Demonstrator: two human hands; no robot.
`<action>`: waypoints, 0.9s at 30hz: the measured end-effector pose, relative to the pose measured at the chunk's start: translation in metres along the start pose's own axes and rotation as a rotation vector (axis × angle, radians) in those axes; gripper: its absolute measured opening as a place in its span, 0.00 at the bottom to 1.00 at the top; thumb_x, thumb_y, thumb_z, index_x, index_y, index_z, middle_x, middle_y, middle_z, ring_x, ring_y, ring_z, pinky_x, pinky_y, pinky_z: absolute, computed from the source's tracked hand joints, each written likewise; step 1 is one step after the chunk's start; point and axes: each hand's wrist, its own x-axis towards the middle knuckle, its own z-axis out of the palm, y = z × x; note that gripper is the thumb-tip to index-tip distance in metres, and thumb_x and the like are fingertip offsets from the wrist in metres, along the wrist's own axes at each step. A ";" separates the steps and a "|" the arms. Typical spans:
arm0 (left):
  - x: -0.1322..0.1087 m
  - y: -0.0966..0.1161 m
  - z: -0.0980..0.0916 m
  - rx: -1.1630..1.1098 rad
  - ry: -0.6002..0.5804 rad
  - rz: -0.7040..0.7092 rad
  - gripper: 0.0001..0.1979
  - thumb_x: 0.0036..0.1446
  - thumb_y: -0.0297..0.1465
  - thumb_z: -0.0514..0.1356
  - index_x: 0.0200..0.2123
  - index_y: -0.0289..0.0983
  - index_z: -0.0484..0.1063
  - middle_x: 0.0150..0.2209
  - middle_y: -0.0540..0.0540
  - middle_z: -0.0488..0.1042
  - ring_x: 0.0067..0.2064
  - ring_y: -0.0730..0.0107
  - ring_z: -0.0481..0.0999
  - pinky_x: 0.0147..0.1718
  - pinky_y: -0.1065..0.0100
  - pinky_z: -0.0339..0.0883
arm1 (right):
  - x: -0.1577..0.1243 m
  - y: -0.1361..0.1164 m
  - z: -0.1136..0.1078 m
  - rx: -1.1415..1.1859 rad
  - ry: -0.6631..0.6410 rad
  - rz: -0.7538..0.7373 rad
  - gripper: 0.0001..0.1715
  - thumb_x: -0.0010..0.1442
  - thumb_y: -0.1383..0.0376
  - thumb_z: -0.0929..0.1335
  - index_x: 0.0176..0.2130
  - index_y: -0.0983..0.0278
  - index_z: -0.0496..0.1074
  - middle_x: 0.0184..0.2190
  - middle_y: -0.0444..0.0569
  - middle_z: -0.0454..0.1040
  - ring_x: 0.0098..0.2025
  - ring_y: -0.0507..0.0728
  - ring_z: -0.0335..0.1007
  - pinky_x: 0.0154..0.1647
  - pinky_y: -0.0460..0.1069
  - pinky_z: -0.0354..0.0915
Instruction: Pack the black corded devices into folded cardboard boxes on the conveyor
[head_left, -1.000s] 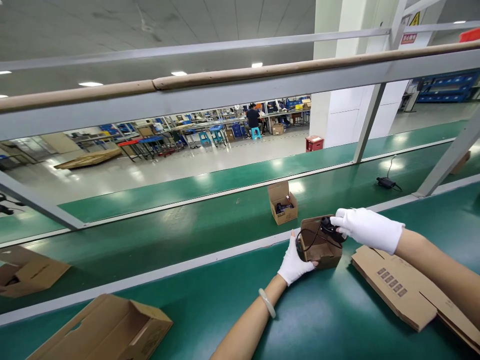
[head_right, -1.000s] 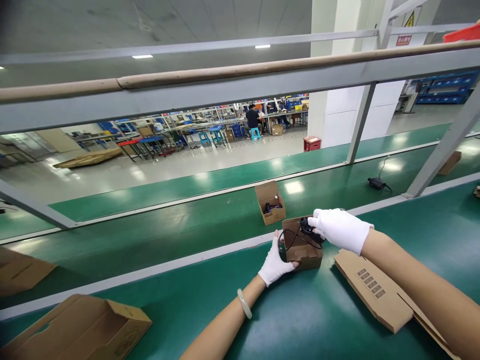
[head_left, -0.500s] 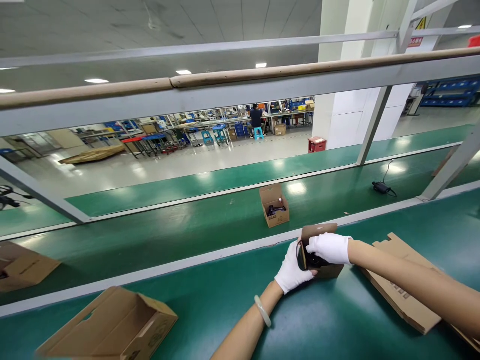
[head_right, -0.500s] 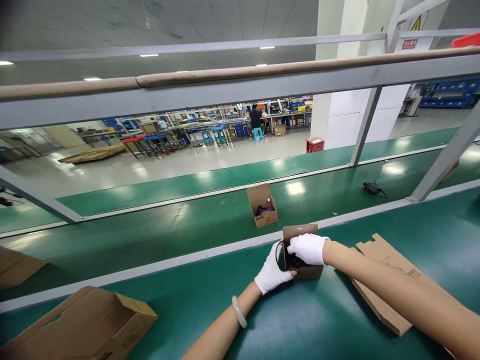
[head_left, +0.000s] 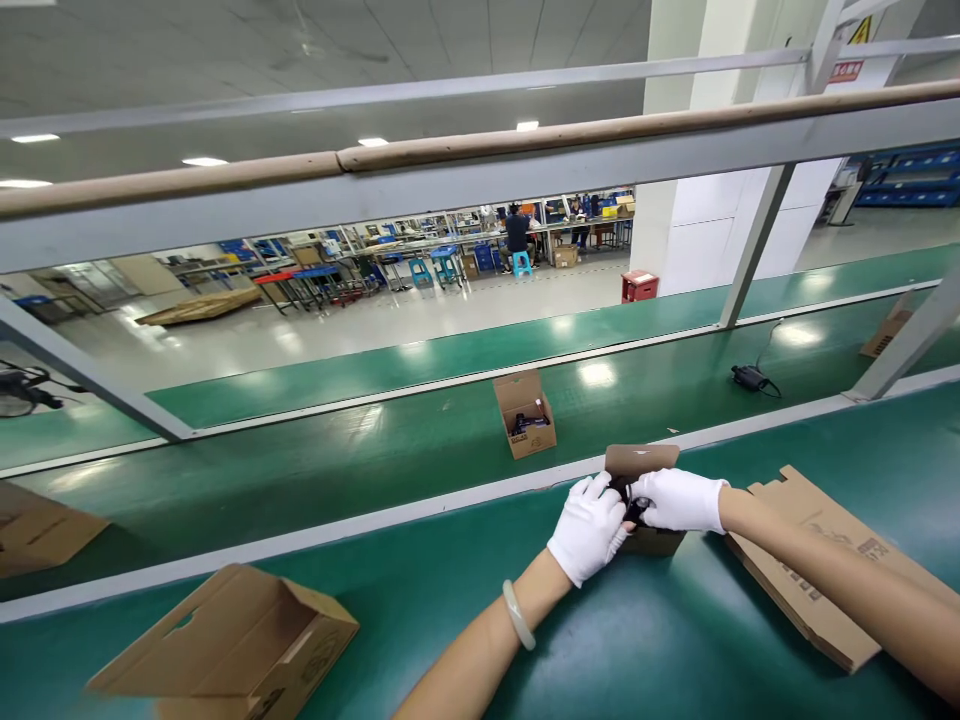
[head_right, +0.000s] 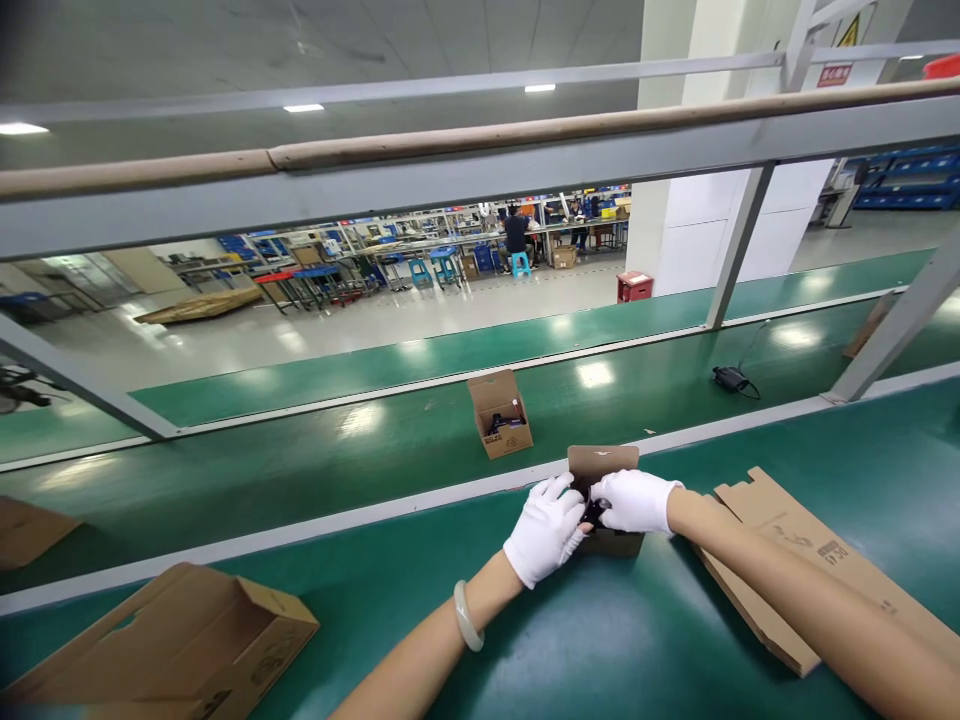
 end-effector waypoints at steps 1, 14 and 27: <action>0.003 0.002 -0.003 0.028 -0.036 0.003 0.15 0.60 0.35 0.52 0.36 0.32 0.74 0.37 0.36 0.73 0.54 0.43 0.63 0.50 0.48 0.60 | 0.001 0.000 -0.001 0.015 -0.007 0.012 0.09 0.54 0.63 0.66 0.35 0.63 0.73 0.31 0.50 0.77 0.32 0.60 0.74 0.28 0.48 0.60; 0.028 -0.013 -0.020 0.067 -0.268 0.142 0.16 0.55 0.37 0.58 0.29 0.29 0.78 0.33 0.32 0.75 0.48 0.43 0.66 0.45 0.47 0.64 | 0.003 -0.016 0.011 -0.126 0.233 0.054 0.13 0.59 0.63 0.65 0.44 0.63 0.69 0.36 0.50 0.75 0.34 0.60 0.74 0.31 0.49 0.62; -0.011 -0.049 -0.008 -0.323 0.007 0.060 0.13 0.54 0.30 0.58 0.43 0.34 0.64 0.48 0.34 0.68 0.52 0.55 0.69 0.51 0.53 0.68 | 0.015 -0.014 0.012 -0.390 0.230 -0.412 0.13 0.65 0.71 0.58 0.46 0.67 0.67 0.33 0.52 0.73 0.28 0.57 0.69 0.24 0.49 0.54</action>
